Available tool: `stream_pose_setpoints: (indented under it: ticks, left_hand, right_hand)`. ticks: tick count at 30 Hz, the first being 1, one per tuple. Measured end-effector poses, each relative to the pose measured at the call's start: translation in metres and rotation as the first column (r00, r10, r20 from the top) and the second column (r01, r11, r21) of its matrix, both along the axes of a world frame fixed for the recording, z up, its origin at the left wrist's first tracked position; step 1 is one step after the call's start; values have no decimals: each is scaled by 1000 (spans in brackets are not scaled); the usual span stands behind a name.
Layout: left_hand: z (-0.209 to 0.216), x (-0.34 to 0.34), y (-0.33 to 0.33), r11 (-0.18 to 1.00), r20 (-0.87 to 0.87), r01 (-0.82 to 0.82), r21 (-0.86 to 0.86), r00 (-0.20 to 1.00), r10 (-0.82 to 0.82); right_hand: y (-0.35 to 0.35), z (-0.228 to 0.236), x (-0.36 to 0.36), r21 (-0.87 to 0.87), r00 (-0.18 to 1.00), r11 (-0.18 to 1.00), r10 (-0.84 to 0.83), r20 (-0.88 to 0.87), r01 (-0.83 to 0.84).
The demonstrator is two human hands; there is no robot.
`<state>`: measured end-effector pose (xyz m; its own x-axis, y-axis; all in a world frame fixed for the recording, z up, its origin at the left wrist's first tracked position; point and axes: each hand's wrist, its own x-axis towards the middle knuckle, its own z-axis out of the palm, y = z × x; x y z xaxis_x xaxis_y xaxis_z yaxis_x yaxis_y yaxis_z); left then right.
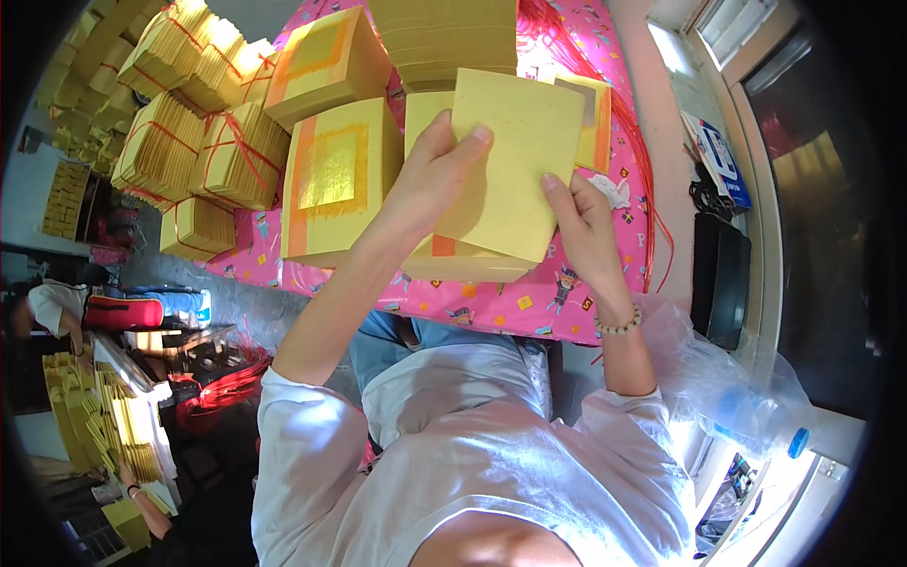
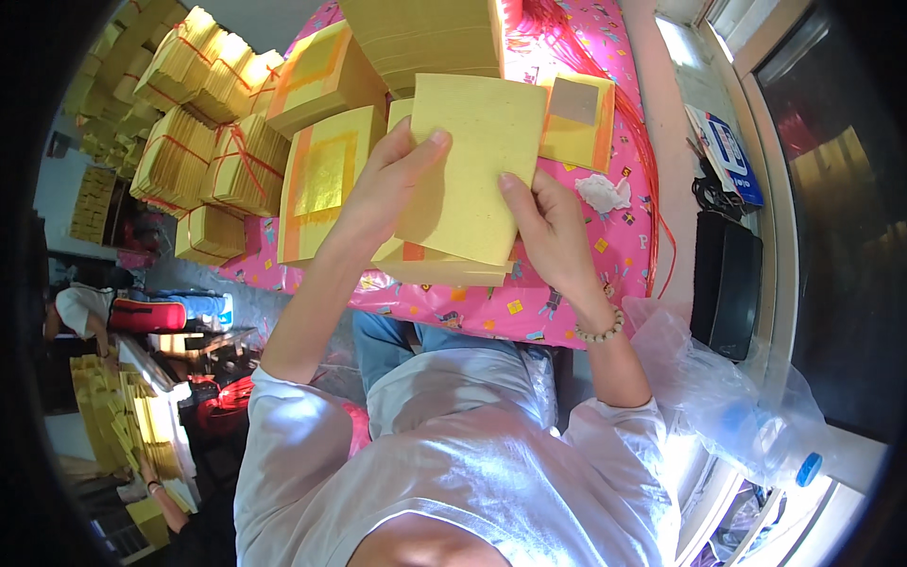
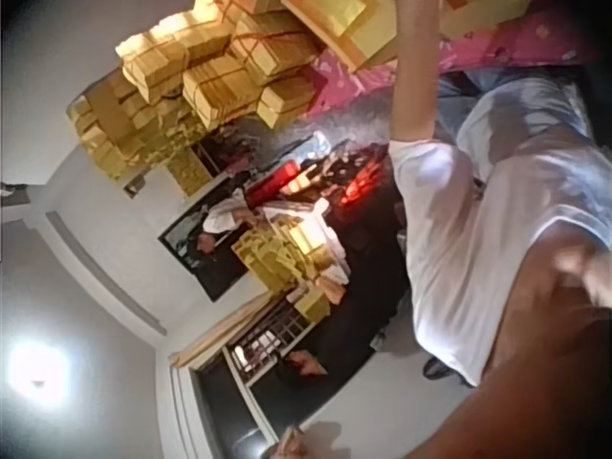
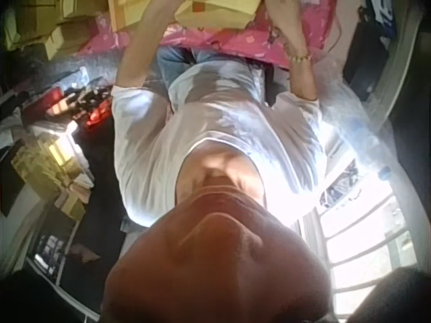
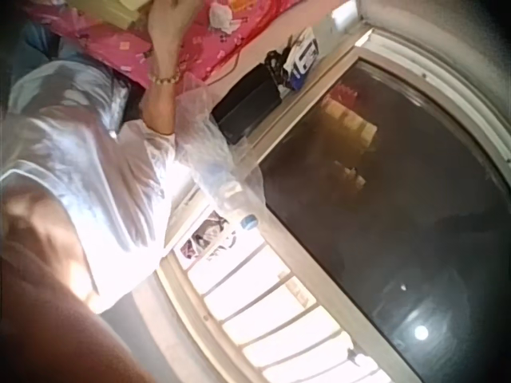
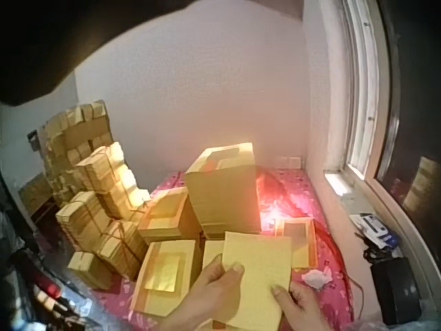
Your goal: The person repeatedly folds yellow paper sheets into small pouches with a clear window. They pick up a sheet, fold the sides and bottom to form a pocket, and place the finished pouch onto a growing stack on the table. The process is repetitive and involves handling the paper by hand.
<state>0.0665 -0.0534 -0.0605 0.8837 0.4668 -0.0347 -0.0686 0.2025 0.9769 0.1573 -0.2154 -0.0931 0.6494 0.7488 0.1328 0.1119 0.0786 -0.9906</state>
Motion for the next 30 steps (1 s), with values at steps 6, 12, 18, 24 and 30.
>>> stream_pose_setpoints:
  ticks: [6, 12, 18, 24, 30]
  left_hand:
    - [0, 11, 5, 998, -16, 35, -60, 999, -36]
    - [1, 16, 6, 1000, 27, -11, 0, 1000, 11]
    - [5, 13, -2, 977, 93, -127, 173, 989, 113]
    - [11, 10, -10, 970, 117, -98, 225, 990, 73]
    - [11, 18, -21, 953, -13, 116, 279, 993, -117]
  right_hand:
    - [-6, -7, 5, -45, 998, 997, 56, -24, -57]
    - [-15, 4, 4, -163, 974, 979, 84, -208, -120]
    - [-17, -6, -8, -52, 967, 997, 46, -249, -60]
    - [-31, 8, 2, -179, 969, 965, 154, -193, -189]
    - [-27, 8, 16, 125, 982, 983, -113, -152, 133]
